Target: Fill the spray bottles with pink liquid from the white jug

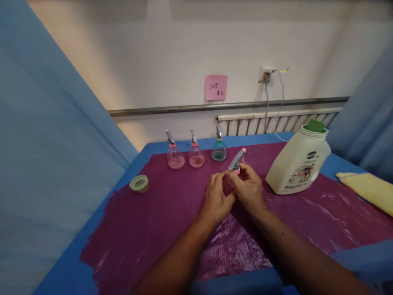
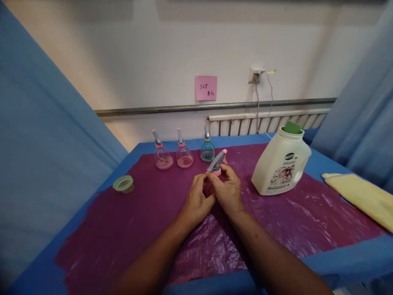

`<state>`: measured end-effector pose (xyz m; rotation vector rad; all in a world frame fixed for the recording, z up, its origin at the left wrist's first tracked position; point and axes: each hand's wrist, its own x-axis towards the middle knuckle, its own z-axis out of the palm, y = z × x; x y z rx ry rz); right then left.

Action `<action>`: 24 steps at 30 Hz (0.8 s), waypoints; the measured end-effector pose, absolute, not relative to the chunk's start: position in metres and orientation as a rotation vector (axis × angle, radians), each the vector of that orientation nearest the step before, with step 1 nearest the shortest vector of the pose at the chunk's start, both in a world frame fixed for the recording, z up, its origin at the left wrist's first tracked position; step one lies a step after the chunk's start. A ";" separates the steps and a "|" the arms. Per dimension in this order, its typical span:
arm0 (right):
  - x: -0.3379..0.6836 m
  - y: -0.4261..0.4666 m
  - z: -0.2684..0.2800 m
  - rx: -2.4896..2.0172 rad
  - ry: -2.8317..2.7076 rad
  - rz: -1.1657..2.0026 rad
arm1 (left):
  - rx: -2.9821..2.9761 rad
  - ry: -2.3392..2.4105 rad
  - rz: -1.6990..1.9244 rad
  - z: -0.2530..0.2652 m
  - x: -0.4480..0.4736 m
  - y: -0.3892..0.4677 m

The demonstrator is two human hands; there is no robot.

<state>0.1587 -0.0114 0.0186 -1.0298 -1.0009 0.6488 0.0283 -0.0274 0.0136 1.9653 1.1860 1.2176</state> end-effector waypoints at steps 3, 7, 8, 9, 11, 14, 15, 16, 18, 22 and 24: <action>0.162 -0.016 0.017 -1.039 -1.009 0.622 | 1.970 1.171 1.231 0.014 0.027 -0.028; 0.175 -0.024 0.021 -1.026 -1.116 0.617 | 1.985 1.157 1.228 0.014 0.026 -0.028; 0.178 -0.025 0.022 -1.015 -1.140 0.641 | 1.987 1.163 1.226 0.014 0.026 -0.028; 0.181 -0.026 0.023 -1.002 -1.151 0.670 | 1.987 1.168 1.225 0.013 0.026 -0.028; 0.183 -0.024 0.022 -0.981 -1.142 0.725 | 1.987 1.177 1.225 0.013 0.027 -0.028; 0.180 -0.018 0.016 -0.988 -1.065 0.731 | 1.992 1.195 1.221 0.012 0.027 -0.027; 0.177 -0.016 0.015 -0.997 -1.028 0.714 | 1.992 1.201 1.219 0.013 0.028 -0.027; 0.175 -0.015 0.013 -1.007 -0.991 0.693 | 1.992 1.206 1.218 0.013 0.028 -0.027; 0.169 -0.012 0.012 -1.019 -0.935 0.651 | 1.993 1.205 1.217 0.013 0.027 -0.028; 0.163 -0.010 0.015 -1.009 -0.889 0.639 | 1.996 1.178 1.232 0.014 0.027 -0.028; 0.162 -0.010 0.017 -0.996 -0.882 0.658 | 1.996 1.163 1.241 0.014 0.027 -0.027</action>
